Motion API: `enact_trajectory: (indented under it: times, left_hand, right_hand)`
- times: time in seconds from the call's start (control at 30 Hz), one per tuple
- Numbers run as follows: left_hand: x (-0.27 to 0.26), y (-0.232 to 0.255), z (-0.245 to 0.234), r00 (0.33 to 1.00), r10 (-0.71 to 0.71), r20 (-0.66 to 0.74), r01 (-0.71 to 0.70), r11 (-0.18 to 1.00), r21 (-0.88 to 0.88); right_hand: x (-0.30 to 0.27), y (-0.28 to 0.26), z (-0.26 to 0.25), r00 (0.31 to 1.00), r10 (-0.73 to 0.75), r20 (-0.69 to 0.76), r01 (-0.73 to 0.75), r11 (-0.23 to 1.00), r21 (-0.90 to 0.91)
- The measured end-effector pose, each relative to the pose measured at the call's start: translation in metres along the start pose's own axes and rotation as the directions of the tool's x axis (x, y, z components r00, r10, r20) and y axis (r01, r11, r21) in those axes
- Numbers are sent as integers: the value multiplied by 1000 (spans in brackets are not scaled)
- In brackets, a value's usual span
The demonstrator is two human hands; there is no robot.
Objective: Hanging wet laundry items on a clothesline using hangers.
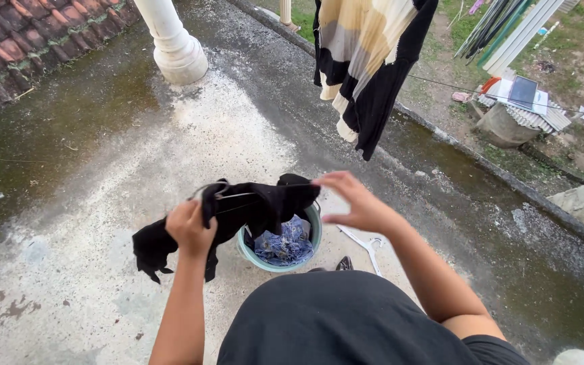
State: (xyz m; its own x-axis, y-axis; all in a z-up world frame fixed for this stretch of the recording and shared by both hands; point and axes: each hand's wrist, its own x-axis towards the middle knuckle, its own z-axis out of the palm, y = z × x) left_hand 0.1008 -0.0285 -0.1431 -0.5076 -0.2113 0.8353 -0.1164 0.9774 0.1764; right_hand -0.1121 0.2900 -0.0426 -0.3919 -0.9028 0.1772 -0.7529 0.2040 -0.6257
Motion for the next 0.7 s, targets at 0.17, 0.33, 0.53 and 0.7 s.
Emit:
enact_trajectory:
  times: [0.17, 0.33, 0.53, 0.7]
  left_hand:
    - [7, 26, 40, 994, -90, 64, 100, 980, -175]
    - [62, 94, 59, 980, -97, 171, 165, 878, -449]
    - [93, 193, 93, 952, 146, 269, 46, 802, -596]
    - [101, 274, 134, 853, 278, 442, 241, 541, -806]
  right_hand:
    - [3, 18, 34, 981, -103, -165, 18, 892, -451]
    - [-58, 12, -11, 833, -225, -506, -103, 835, -540]
    - [-168, -21, -73, 658, 47, -751, -545, 718, -433]
    - [-255, -26, -102, 453, 143, -880, -804, 492, -334]
